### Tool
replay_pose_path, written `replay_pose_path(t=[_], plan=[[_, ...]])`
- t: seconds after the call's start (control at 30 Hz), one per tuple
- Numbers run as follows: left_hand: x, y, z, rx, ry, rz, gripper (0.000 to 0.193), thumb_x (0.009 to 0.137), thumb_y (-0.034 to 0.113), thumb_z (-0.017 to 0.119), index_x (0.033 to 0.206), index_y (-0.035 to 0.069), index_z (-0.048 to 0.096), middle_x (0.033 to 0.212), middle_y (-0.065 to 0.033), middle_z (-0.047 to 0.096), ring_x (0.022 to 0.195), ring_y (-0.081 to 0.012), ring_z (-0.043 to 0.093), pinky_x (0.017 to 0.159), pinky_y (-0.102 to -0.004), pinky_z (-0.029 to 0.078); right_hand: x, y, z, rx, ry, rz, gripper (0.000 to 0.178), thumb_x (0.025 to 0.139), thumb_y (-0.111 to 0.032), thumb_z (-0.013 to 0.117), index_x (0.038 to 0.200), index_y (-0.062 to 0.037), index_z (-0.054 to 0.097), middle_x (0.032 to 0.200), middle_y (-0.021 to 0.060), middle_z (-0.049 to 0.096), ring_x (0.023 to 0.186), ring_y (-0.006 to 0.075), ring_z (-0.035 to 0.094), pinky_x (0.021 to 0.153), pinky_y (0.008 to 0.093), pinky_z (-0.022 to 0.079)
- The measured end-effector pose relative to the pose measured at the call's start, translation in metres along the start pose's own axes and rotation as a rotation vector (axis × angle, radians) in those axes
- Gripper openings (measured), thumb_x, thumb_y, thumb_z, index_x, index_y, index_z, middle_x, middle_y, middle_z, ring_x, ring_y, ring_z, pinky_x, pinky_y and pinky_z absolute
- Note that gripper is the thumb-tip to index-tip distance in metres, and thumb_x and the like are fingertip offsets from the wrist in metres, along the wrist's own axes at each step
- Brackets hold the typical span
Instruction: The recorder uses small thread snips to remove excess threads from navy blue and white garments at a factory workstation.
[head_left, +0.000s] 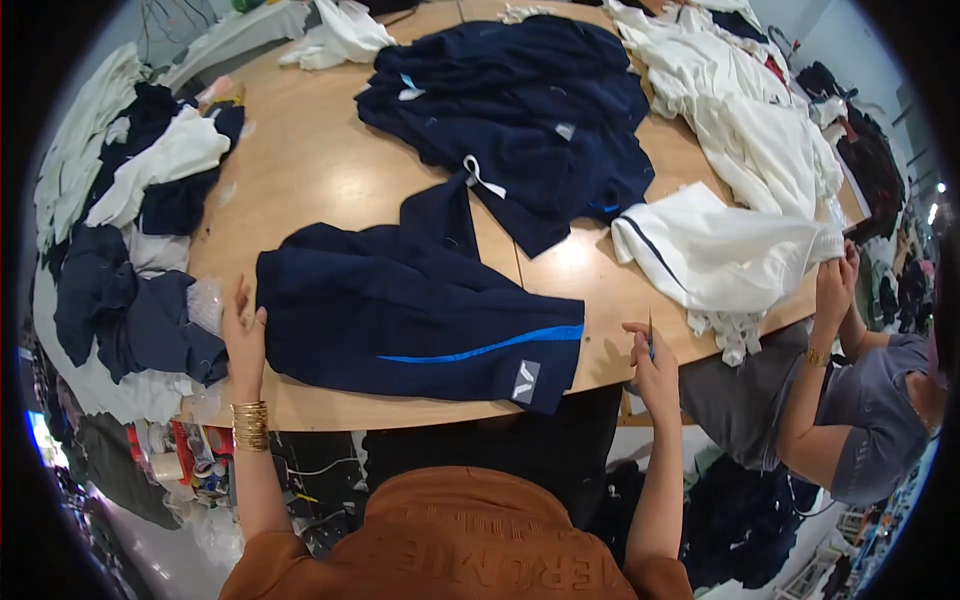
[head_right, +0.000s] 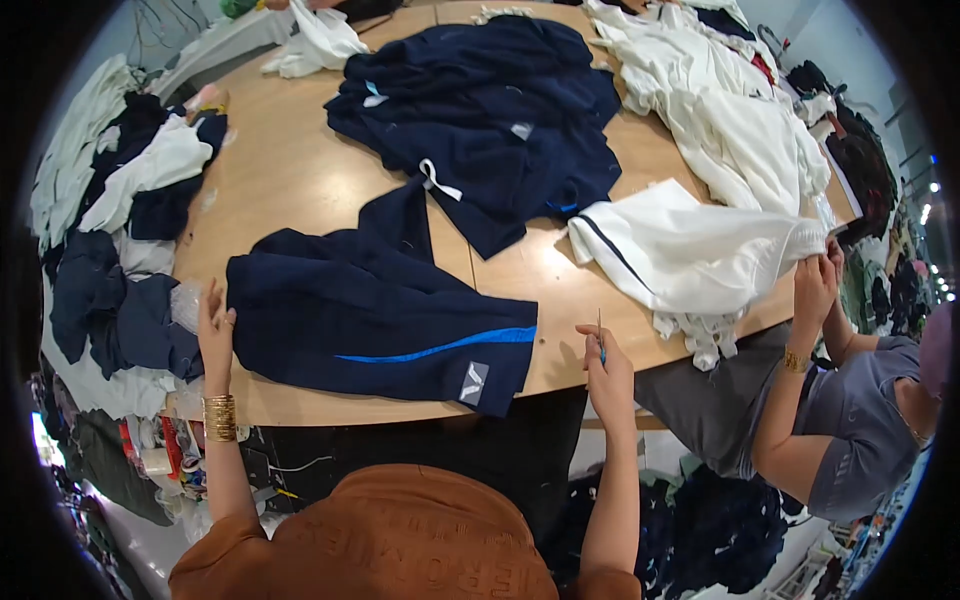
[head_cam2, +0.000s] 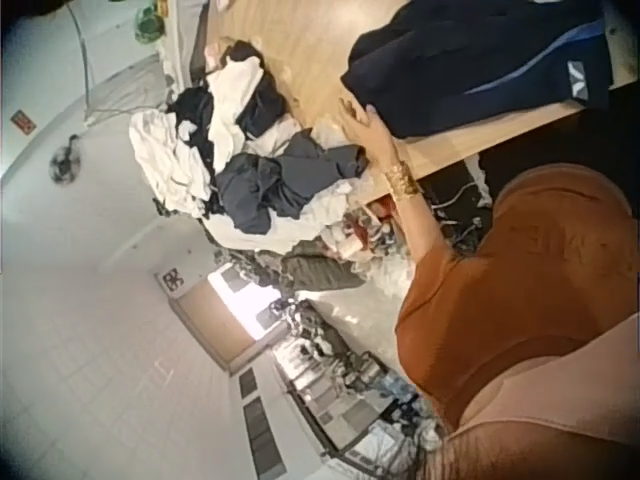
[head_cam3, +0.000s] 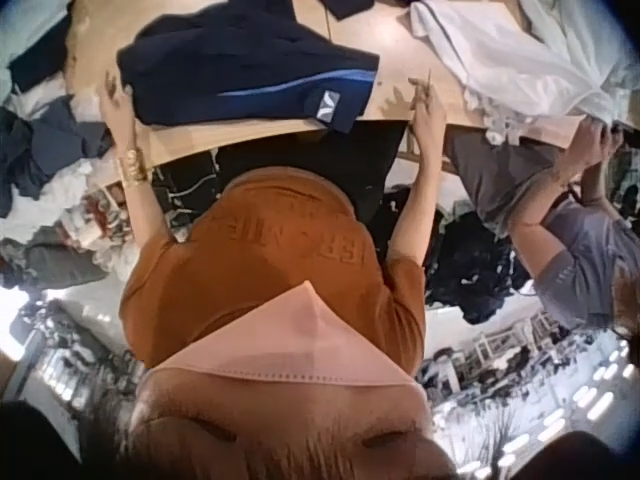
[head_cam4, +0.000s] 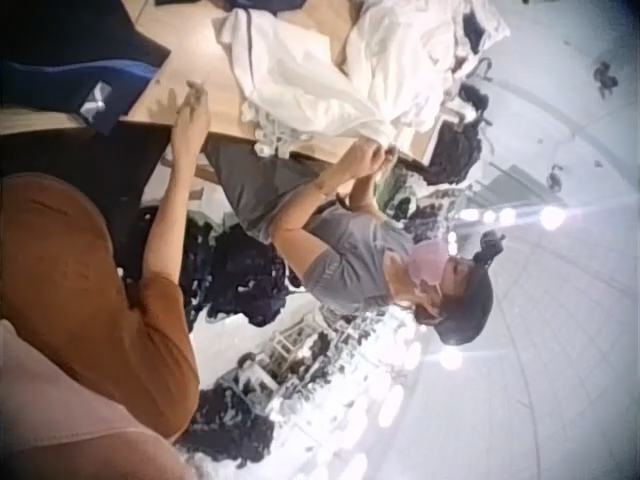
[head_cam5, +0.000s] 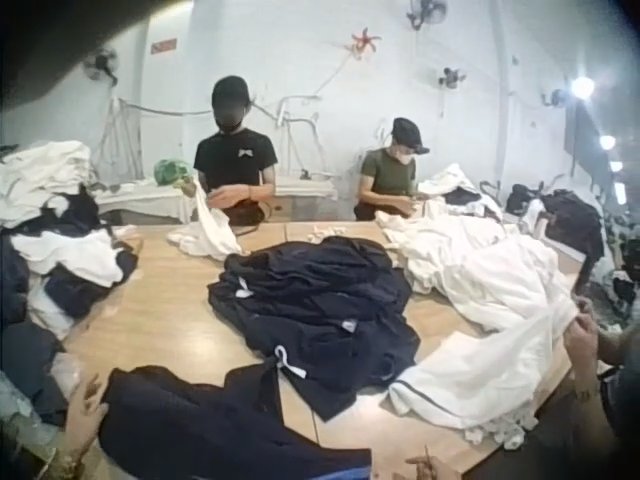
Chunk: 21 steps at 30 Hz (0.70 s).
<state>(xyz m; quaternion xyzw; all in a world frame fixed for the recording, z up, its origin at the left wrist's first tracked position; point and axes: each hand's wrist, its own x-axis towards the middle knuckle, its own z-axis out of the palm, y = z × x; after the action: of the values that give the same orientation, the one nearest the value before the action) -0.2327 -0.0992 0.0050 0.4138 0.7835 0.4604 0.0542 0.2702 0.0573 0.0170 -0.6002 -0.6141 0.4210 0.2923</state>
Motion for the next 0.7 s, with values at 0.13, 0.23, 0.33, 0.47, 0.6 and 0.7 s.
replay_pose_path(t=[0.13, 0.23, 0.33, 0.47, 0.6, 0.7], plan=[[-0.018, 0.088, 0.04, 0.418, 0.14, 0.329, 0.043, 0.083, 0.007, 0.055, 0.125, 0.003, 0.046, 0.124, -0.0122, 0.049, 0.116, -0.0269, 0.044, 0.099, -0.0366, 0.034, -0.006, 0.019, 0.01, -0.076, 0.084, 0.059, 0.022, 0.089, -0.019, 0.053, 0.095, -0.0011, 0.064, 0.065, 0.0037, 0.056, 0.056, 0.0078, 0.05, 0.053, 0.0236, 0.041], [-0.05, 0.137, 0.086, -0.153, -0.173, 0.194, 0.031, 0.083, 0.004, 0.054, 0.114, 0.004, 0.054, 0.111, -0.0106, 0.054, 0.101, -0.0208, 0.053, 0.089, -0.0318, 0.042, -0.001, 0.023, 0.033, -0.026, 0.087, 0.15, 0.024, 0.085, -0.022, 0.061, 0.092, 0.0003, 0.066, 0.067, 0.0082, 0.062, 0.057, 0.0108, 0.056, 0.055, 0.0248, 0.044], [-0.094, 0.171, 0.126, -0.354, -0.686, 0.125, 0.027, 0.081, 0.002, 0.057, 0.108, 0.005, 0.058, 0.101, -0.0106, 0.057, 0.091, -0.0179, 0.057, 0.078, -0.0275, 0.048, 0.013, 0.014, 0.055, 0.123, 0.132, 0.134, 0.023, 0.081, -0.021, 0.065, 0.087, 0.0005, 0.066, 0.066, 0.0083, 0.062, 0.056, 0.0115, 0.056, 0.054, 0.0254, 0.044], [-0.133, 0.197, 0.173, -0.493, -0.877, 0.163, 0.04, 0.079, 0.002, 0.06, 0.118, 0.004, 0.049, 0.106, -0.0128, 0.053, 0.095, -0.0219, 0.056, 0.082, -0.0291, 0.047, 0.019, -0.003, 0.062, -0.008, 0.117, 0.044, 0.019, 0.078, -0.017, 0.067, 0.08, 0.0013, 0.064, 0.063, 0.0076, 0.06, 0.057, 0.0114, 0.055, 0.054, 0.0254, 0.043], [-0.137, 0.198, 0.203, -0.547, -0.731, 0.135, 0.053, 0.08, 0.004, 0.063, 0.126, 0.001, 0.037, 0.112, -0.014, 0.051, 0.101, -0.0217, 0.054, 0.089, -0.0309, 0.044, 0.002, -0.039, 0.065, 0.205, -0.048, 0.054, 0.015, 0.077, -0.013, 0.067, 0.08, 0.0012, 0.063, 0.064, 0.0068, 0.059, 0.06, 0.0126, 0.054, 0.058, 0.026, 0.043], [-0.127, 0.189, 0.209, -0.816, -0.794, -0.24, 0.03, 0.086, 0.004, 0.057, 0.113, -0.003, 0.046, 0.099, -0.0084, 0.059, 0.09, -0.0125, 0.056, 0.083, -0.0239, 0.044, -0.004, -0.046, 0.071, 0.312, -0.135, -0.042, 0.011, 0.075, -0.006, 0.068, 0.083, 0.0003, 0.063, 0.065, -0.0009, 0.054, 0.059, 0.0055, 0.046, 0.055, 0.0206, 0.035]])
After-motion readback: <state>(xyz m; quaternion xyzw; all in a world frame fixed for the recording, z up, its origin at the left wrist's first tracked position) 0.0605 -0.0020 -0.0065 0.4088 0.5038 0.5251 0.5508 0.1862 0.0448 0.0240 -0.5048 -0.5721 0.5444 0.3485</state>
